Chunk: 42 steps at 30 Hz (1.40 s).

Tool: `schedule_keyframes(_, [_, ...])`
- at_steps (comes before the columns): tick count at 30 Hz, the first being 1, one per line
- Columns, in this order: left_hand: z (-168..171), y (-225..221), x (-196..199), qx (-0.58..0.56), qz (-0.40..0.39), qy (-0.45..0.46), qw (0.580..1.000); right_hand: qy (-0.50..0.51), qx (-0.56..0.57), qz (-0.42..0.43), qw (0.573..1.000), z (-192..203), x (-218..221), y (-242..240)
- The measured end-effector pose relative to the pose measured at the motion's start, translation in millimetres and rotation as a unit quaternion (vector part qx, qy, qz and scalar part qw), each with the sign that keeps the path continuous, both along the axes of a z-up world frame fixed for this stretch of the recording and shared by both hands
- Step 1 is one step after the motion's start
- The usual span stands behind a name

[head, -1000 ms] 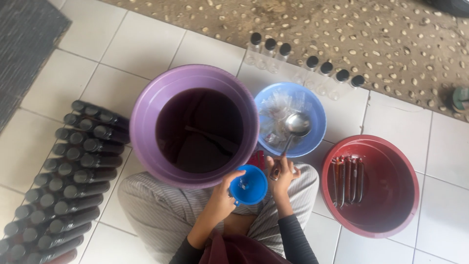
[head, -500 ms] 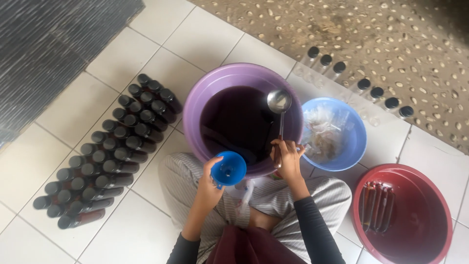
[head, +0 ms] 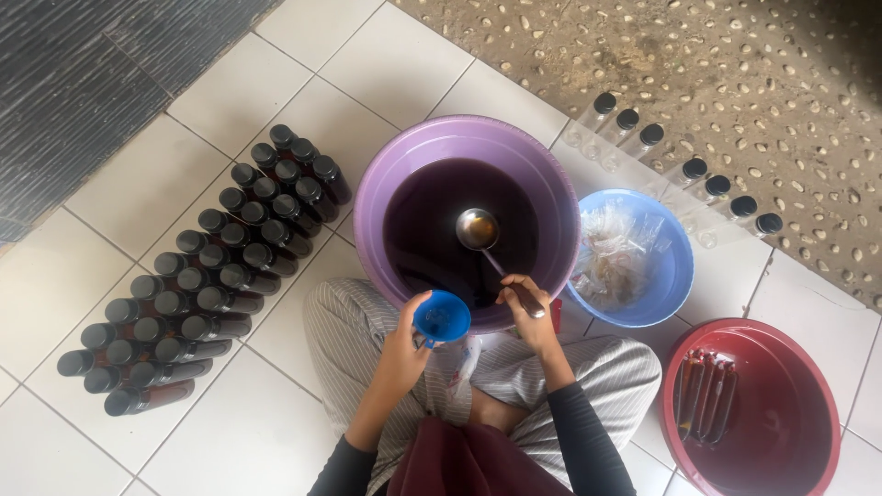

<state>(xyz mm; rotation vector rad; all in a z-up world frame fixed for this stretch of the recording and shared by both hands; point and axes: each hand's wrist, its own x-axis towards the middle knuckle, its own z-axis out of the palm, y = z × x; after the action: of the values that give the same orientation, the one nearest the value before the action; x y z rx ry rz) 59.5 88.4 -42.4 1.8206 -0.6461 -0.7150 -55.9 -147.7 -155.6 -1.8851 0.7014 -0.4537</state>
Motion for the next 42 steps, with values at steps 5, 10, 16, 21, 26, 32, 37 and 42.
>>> schedule_keyframes(5, [-3,-10,-1,0.013,0.021,0.012,1.000,-0.048,0.065,0.027,0.996,28,-4,9])
schedule_keyframes(10, [-39,-21,1,-0.002,0.028,0.016,0.999,-0.052,0.048,0.064,0.995,88,-11,8])
schedule_keyframes(16, [-56,-45,8,-0.049,0.035,-0.005,0.998,-0.028,-0.054,0.075,0.995,117,-34,2])
schedule_keyframes(21, [-46,-66,18,-0.094,0.058,-0.017,0.994,-0.128,-0.067,0.126,0.982,185,-44,9])
schedule_keyframes(26, [-15,-82,23,-0.129,0.072,-0.016,0.989,-0.152,-0.114,0.152,0.970,192,-61,7])
schedule_keyframes(32, [-8,-85,36,-0.160,0.048,-0.010,0.986,-0.099,-0.236,0.173,0.951,210,-74,17])
schedule_keyframes(37, [1,-85,43,-0.139,0.052,-0.017,0.989,-0.110,-0.295,0.172,0.934,215,-76,26])
schedule_keyframes(42, [14,-84,45,-0.126,0.044,-0.050,0.990,-0.057,-0.322,0.171,0.929,223,-80,33])
